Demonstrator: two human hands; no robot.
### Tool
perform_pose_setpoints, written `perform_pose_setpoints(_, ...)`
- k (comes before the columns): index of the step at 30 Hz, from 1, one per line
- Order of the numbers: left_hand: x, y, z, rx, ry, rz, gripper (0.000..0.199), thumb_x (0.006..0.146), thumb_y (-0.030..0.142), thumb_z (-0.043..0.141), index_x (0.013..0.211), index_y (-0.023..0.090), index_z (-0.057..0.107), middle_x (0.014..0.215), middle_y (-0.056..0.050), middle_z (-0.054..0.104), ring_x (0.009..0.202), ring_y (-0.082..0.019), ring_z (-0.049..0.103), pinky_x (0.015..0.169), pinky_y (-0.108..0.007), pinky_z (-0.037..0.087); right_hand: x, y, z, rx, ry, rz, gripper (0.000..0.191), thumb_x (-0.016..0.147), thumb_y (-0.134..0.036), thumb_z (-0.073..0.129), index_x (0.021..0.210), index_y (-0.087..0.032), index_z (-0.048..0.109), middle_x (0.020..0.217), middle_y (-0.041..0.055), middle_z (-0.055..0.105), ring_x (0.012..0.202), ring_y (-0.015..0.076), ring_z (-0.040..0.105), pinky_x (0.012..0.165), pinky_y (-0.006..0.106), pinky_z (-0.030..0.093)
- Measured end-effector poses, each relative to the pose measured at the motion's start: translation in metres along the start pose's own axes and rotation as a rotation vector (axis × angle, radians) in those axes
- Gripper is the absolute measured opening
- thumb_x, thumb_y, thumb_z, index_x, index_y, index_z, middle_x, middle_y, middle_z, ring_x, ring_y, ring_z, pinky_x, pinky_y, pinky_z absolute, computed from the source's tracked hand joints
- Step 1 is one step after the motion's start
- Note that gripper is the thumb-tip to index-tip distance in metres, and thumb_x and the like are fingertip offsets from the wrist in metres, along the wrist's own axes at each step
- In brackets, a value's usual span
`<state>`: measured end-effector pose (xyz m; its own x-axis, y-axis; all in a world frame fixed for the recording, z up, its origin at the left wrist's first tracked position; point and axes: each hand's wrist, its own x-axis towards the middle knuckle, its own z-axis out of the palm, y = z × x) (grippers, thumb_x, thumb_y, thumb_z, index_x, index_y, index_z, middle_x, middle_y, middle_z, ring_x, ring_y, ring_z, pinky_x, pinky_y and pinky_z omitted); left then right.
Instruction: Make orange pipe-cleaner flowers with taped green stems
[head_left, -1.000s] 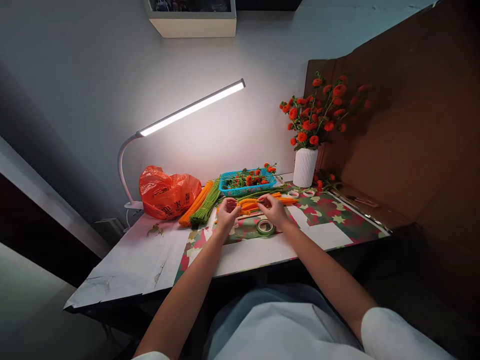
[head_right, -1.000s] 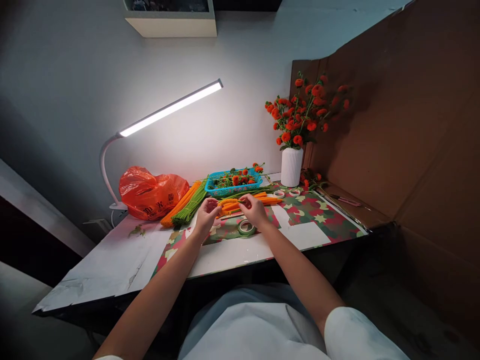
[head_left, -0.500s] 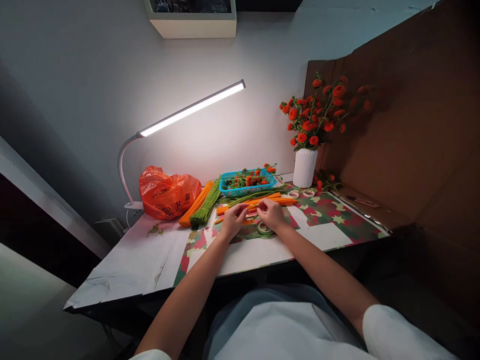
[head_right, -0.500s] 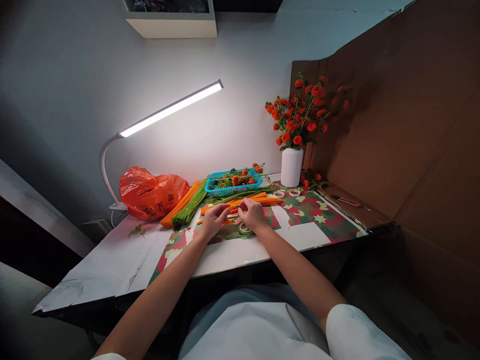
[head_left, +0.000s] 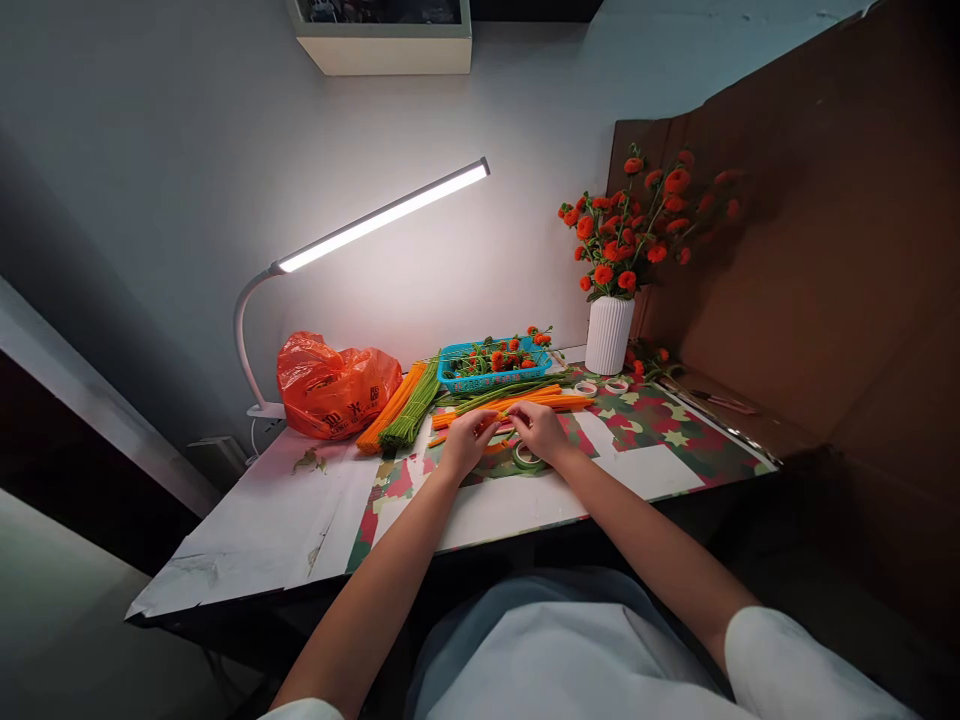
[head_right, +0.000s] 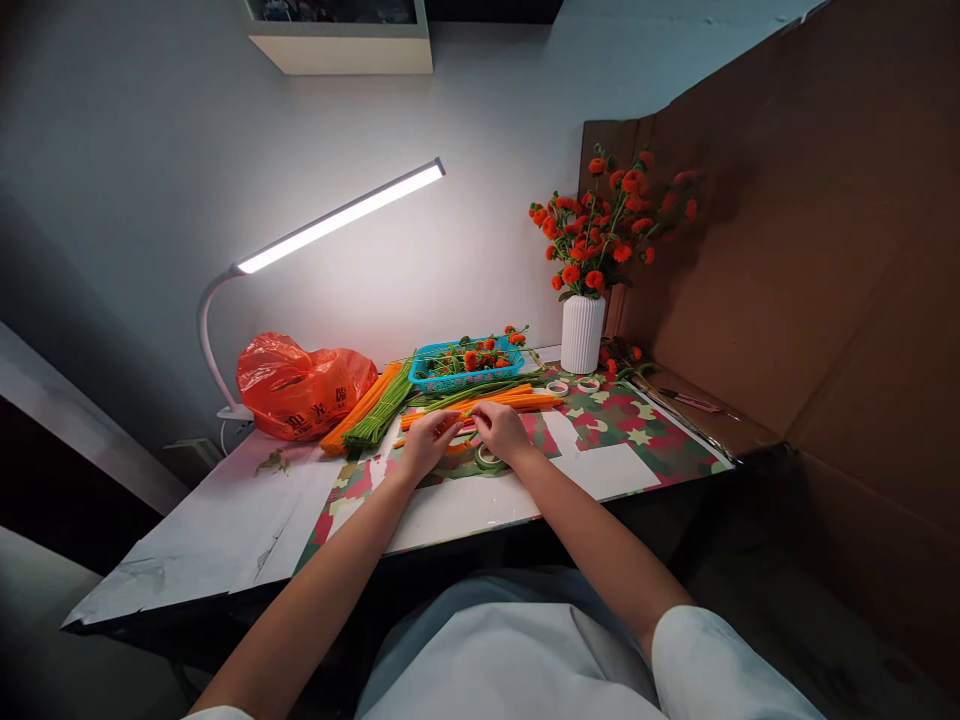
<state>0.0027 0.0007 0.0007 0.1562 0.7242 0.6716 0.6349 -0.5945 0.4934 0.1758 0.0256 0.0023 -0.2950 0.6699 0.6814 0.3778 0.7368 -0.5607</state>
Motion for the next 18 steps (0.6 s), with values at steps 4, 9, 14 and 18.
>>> perform_pose_setpoints(4,0.0000,0.0004,0.0001,0.002,-0.010,0.011,0.016,0.083,0.030,0.061,0.088,0.019,0.071,0.079,-0.005,0.071,0.069,-0.016,0.063,0.064,-0.026,0.048,0.0000,-0.0004,-0.0005,-0.015,-0.045,-0.008,0.012,0.081,-0.012,0.053,0.076,-0.018,0.062,0.069,0.0025,0.064,0.062,0.0151,0.057,0.061,0.025,0.042)
perform_pose_setpoints(9,0.0011,-0.0018,-0.0005,-0.049,-0.045,0.029,0.017,0.084,0.030,0.060,0.088,0.019,0.072,0.080,-0.005,0.071,0.070,-0.016,0.064,0.064,-0.026,0.049,0.0001,-0.0009,-0.0013,-0.002,-0.067,-0.023,0.014,0.081,-0.012,0.052,0.076,-0.018,0.063,0.072,0.0035,0.065,0.065,0.0158,0.058,0.063,0.026,0.042)
perform_pose_setpoints(14,0.0012,-0.0020,-0.0019,-0.061,-0.056,0.050,0.018,0.084,0.031,0.060,0.088,0.019,0.072,0.080,-0.005,0.071,0.069,-0.015,0.063,0.063,-0.026,0.049,-0.0005,-0.0012,0.0005,0.035,-0.086,-0.008,0.014,0.080,-0.011,0.051,0.075,-0.018,0.063,0.072,0.0033,0.065,0.066,0.0162,0.059,0.063,0.026,0.042)
perform_pose_setpoints(18,0.0014,0.0003,-0.0010,-0.063,-0.027,0.017,0.020,0.082,0.033,0.062,0.091,0.018,0.071,0.080,-0.005,0.071,0.068,-0.015,0.063,0.062,-0.026,0.049,0.0006,-0.0004,0.0026,0.059,-0.043,0.060,0.012,0.080,-0.016,0.052,0.074,-0.018,0.061,0.066,0.0015,0.062,0.060,0.0148,0.056,0.059,0.025,0.041)
